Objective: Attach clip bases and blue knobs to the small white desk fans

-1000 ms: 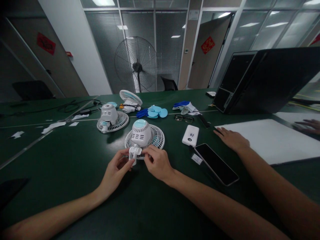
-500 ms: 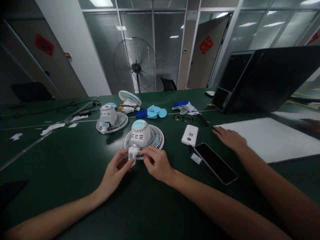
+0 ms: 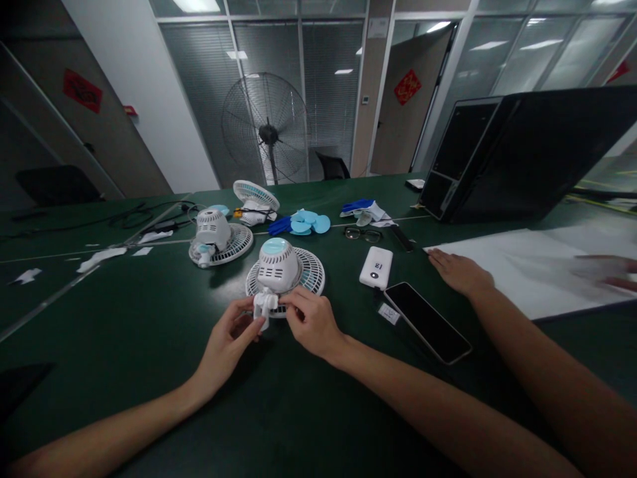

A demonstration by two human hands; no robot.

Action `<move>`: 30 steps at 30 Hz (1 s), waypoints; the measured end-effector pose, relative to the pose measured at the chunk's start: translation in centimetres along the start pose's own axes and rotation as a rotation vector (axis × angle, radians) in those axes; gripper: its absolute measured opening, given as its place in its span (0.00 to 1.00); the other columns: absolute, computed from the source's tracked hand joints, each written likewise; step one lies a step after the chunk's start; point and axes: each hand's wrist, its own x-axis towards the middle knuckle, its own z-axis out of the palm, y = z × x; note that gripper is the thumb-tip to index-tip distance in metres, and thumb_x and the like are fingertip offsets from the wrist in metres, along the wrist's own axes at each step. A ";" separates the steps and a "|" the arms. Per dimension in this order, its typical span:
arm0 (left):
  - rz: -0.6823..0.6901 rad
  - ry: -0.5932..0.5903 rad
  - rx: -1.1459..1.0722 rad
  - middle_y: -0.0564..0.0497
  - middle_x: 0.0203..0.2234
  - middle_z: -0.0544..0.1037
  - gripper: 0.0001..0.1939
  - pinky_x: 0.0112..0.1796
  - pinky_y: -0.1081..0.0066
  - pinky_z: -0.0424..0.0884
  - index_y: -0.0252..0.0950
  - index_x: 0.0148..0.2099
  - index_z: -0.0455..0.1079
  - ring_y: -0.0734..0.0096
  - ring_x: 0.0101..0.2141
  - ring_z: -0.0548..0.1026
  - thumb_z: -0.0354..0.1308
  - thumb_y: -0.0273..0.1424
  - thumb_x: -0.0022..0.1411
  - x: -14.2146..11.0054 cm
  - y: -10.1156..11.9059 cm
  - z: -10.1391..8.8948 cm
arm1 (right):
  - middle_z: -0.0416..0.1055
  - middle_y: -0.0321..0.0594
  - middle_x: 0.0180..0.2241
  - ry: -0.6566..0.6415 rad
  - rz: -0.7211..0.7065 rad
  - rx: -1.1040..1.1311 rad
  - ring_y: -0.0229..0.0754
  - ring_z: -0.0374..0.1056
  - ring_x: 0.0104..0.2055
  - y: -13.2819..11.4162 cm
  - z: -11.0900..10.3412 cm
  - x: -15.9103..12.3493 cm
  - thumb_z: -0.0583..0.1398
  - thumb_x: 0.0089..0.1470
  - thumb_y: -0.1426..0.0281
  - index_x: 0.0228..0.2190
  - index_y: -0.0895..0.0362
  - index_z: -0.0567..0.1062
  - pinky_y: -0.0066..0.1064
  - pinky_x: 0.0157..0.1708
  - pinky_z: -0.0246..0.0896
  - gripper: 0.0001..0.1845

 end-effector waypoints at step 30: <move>0.005 0.005 0.007 0.47 0.41 0.79 0.20 0.35 0.67 0.74 0.37 0.56 0.69 0.64 0.35 0.77 0.64 0.41 0.67 0.0 -0.2 -0.1 | 0.75 0.39 0.37 -0.021 0.017 0.030 0.39 0.70 0.33 -0.3 -0.1 0.3 0.56 0.63 0.78 0.51 0.52 0.78 0.31 0.33 0.65 0.19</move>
